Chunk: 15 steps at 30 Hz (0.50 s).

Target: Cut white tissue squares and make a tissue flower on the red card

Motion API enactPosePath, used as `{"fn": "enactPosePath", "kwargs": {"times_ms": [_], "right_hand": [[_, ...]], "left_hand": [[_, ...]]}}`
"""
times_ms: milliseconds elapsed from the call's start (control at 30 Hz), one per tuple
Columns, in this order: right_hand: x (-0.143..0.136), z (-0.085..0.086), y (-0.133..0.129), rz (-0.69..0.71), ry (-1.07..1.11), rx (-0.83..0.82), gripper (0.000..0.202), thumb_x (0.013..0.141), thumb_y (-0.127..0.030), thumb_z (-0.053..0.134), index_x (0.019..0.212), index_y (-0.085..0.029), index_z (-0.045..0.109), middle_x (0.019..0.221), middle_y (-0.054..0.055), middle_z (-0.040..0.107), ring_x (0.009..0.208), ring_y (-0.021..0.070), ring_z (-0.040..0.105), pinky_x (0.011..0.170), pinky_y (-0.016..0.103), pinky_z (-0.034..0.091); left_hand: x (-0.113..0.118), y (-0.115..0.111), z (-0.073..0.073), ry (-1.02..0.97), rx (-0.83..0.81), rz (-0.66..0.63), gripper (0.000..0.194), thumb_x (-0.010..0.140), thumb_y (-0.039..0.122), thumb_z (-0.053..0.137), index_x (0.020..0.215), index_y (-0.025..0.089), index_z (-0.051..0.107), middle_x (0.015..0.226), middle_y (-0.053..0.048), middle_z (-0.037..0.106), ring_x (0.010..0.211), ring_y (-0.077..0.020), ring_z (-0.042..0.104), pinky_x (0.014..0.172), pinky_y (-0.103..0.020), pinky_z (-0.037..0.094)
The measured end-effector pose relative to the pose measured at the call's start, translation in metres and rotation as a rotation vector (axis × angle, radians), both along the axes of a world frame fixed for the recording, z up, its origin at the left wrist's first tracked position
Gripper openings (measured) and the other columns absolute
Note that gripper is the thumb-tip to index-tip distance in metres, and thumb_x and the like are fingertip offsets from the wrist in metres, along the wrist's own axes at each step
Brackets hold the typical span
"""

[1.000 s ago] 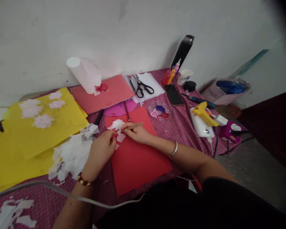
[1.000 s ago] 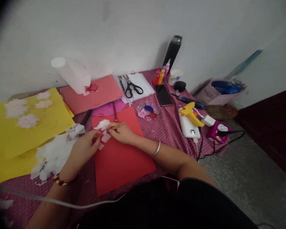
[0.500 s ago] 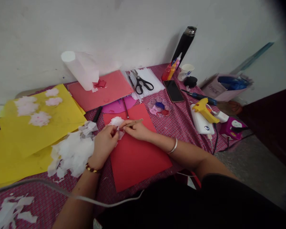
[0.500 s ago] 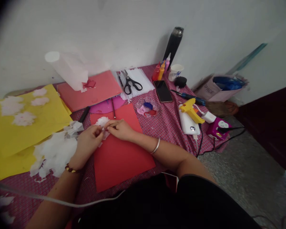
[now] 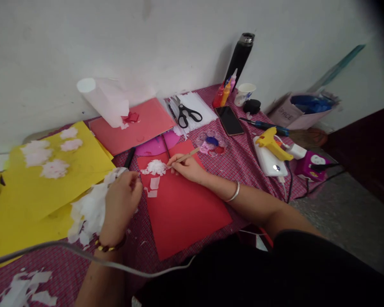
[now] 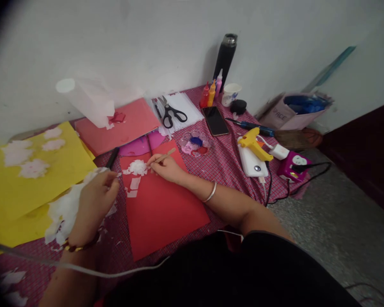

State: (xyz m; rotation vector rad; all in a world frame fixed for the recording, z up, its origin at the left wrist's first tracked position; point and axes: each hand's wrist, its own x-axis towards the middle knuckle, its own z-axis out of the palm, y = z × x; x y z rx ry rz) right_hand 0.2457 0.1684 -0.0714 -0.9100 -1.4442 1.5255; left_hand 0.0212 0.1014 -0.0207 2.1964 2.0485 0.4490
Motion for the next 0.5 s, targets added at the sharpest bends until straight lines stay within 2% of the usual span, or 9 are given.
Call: {"fn": "enactPosePath", "kwargs": {"times_ms": [67, 133, 233, 333, 500], "right_hand": [[-0.001, 0.001, -0.003, 0.032, -0.030, 0.033, 0.017, 0.083, -0.006, 0.048, 0.082, -0.016, 0.062, 0.066, -0.003, 0.060, 0.059, 0.0101, 0.055, 0.061, 0.023, 0.044], [-0.001, 0.001, -0.005, 0.047, -0.052, 0.060, 0.019, 0.082, -0.005, 0.048, 0.082, -0.016, 0.063, 0.067, -0.002, 0.060, 0.061, 0.0100, 0.055, 0.062, 0.023, 0.043], [-0.002, 0.000, -0.005, 0.047, -0.054, 0.054, 0.018, 0.083, -0.006, 0.048, 0.082, -0.016, 0.063, 0.066, -0.003, 0.059, 0.060, 0.0096, 0.053, 0.061, 0.023, 0.043], [-0.002, 0.000, -0.004, 0.032, -0.020, 0.040, 0.017, 0.084, -0.007, 0.047, 0.083, -0.016, 0.062, 0.066, -0.003, 0.059, 0.059, 0.0095, 0.053, 0.060, 0.022, 0.044], [0.001, 0.007, -0.009, -0.001, 0.103, 0.071, 0.010, 0.088, -0.016, 0.052, 0.088, -0.017, 0.062, 0.072, -0.001, 0.064, 0.060, 0.0101, 0.055, 0.061, 0.023, 0.047]], "left_hand": [[0.007, -0.001, -0.003, -0.005, -0.141, -0.011, 0.030, 0.093, 0.043, 0.046, 0.077, 0.022, 0.061, 0.076, -0.005, 0.066, 0.070, -0.0233, 0.060, 0.062, -0.034, 0.037], [0.012, 0.000, -0.008, 0.002, -0.222, 0.013, 0.035, 0.088, 0.050, 0.053, 0.067, 0.023, 0.055, 0.068, -0.003, 0.060, 0.062, -0.0211, 0.054, 0.057, -0.032, 0.030], [0.014, 0.004, -0.020, -0.113, -0.205, -0.026, 0.029, 0.080, 0.042, 0.062, 0.062, 0.022, 0.050, 0.065, -0.001, 0.056, 0.062, -0.0188, 0.051, 0.057, -0.031, 0.029], [0.012, 0.008, -0.028, -0.367, -0.158, -0.069, 0.021, 0.076, 0.035, 0.060, 0.062, 0.022, 0.052, 0.064, 0.000, 0.054, 0.062, -0.0172, 0.050, 0.060, -0.030, 0.034], [0.014, 0.008, -0.026, -0.941, -0.150, 0.119, 0.022, 0.070, 0.035, 0.069, 0.067, 0.021, 0.053, 0.057, 0.005, 0.052, 0.052, -0.0121, 0.045, 0.052, -0.025, 0.034]]}}
